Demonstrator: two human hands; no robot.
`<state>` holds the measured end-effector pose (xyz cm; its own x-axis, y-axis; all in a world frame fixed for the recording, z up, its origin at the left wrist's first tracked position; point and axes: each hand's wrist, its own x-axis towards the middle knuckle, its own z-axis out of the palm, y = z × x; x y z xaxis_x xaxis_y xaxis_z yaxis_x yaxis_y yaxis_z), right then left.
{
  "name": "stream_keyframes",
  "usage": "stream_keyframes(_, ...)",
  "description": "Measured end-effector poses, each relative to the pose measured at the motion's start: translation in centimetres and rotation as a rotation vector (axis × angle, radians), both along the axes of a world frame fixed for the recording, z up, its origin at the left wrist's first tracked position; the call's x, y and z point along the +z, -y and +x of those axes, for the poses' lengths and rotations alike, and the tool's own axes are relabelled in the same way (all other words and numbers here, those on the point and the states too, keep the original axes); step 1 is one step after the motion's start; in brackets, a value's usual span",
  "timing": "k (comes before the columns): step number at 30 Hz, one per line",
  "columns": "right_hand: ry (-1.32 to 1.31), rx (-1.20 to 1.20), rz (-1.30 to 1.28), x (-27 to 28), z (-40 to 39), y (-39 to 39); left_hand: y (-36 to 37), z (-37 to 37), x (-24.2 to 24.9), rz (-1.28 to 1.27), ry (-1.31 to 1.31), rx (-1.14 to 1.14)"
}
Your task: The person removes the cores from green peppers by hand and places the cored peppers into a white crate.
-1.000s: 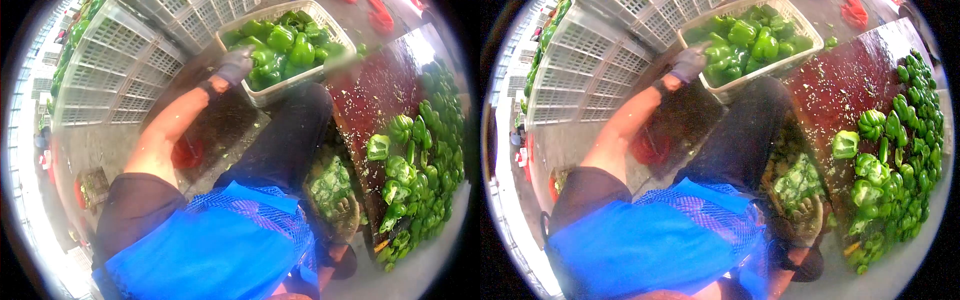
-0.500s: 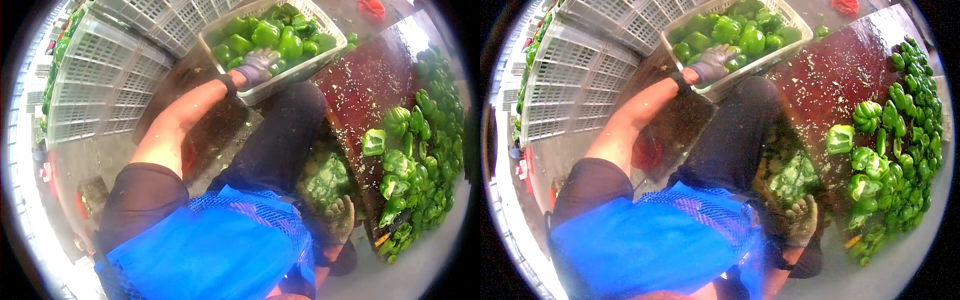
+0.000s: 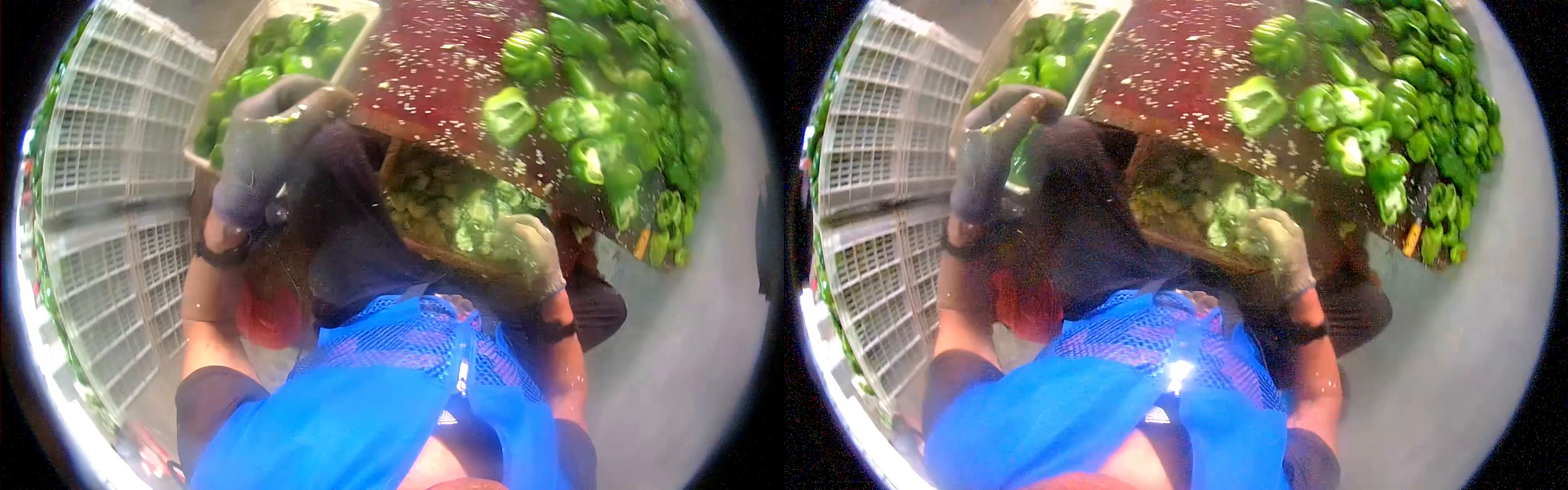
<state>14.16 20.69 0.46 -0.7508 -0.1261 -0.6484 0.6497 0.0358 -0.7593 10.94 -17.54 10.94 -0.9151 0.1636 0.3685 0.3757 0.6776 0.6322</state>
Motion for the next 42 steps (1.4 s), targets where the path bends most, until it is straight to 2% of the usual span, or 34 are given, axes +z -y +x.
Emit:
stream_keyframes(1,-0.003,0.052,-0.012,0.1,-0.1,-0.1,-2.2,-0.5,2.5,0.179,0.285,0.034)
stream_keyframes(4,-0.064,0.083,-0.012,0.6,-0.4,0.5,-5.7,-3.0,4.3,-0.019,0.336,-0.187)
stream_keyframes(5,-0.099,0.118,0.006,0.2,-0.6,0.1,-6.5,-4.0,3.4,-0.109,0.138,-0.301)
stream_keyframes(8,-0.014,0.021,-0.088,-0.5,-1.3,-0.8,-10.4,-7.2,0.9,-0.334,0.179,-0.326)
stream_keyframes(10,0.022,-0.067,-0.177,-0.4,-2.4,-0.9,-13.9,-10.3,-0.7,-0.438,0.504,-0.200)
stream_keyframes(12,0.007,-0.112,-0.209,-0.3,-3.9,-0.9,-16.0,-14.5,-5.3,-0.646,0.580,-0.161)
stream_keyframes(15,-0.133,-0.096,-0.131,0.2,-6.3,-1.3,-18.0,-15.6,-8.7,-0.708,0.214,-0.080)
stream_keyframes(19,-0.172,-0.109,-0.050,0.7,-9.4,-1.1,-21.1,-12.8,-9.8,-0.655,0.014,-0.155)
stream_keyframes(22,-0.199,-0.049,0.048,0.9,-11.1,-0.2,-20.9,-12.7,-11.7,-0.659,0.216,-0.206)
stream_keyframes(23,-0.211,-0.015,0.096,0.6,-11.7,0.0,-21.1,-12.9,-11.8,-0.732,0.215,-0.176)
stream_keyframes(25,-0.213,0.088,0.195,-0.3,-13.1,0.0,-21.6,-12.7,-11.9,-0.620,0.240,-0.086)
stream_keyframes(26,-0.242,0.132,0.296,-0.4,-13.5,0.1,-21.8,-12.5,-11.8,-0.563,0.251,-0.040)
stream_keyframes(29,-0.374,0.289,0.606,-0.9,-14.8,0.6,-21.2,-12.1,-11.3,-0.677,0.206,-0.138)
stream_keyframes(32,-0.523,0.478,0.787,-2.4,-16.4,0.6,-19.0,-11.4,-15.7,-0.227,0.193,-0.167)
stream_keyframes(34,-0.509,0.571,0.771,-2.5,-17.6,0.9,-19.4,-11.7,-18.8,-0.196,0.006,-0.217)
stream_keyframes(36,-0.473,0.644,0.806,-1.8,-18.7,1.2,-20.1,-11.2,-16.5,-0.742,-0.148,-0.117)
stream_keyframes(37,-0.323,0.552,0.595,-2.5,-19.1,1.4,-21.0,-13.4,-22.2,-1.138,-0.194,-0.142)
stream_keyframes(38,-0.339,0.553,0.591,-2.5,-19.6,1.1,-22.2,-11.4,-15.7,-1.141,0.039,0.017)
stream_keyframes(39,-0.355,0.553,0.587,-1.5,-19.7,1.3,-22.6,-11.1,-12.4,-1.151,0.290,-0.015)
stream_keyframes(40,-0.467,0.586,0.491,-1.5,-18.6,1.8,-22.0,-9.8,-9.5,-1.112,0.353,-0.106)
stream_keyframes(42,-0.654,0.613,0.293,-0.6,-16.5,1.4,-21.3,-10.3,-10.0,-0.934,0.428,-0.110)
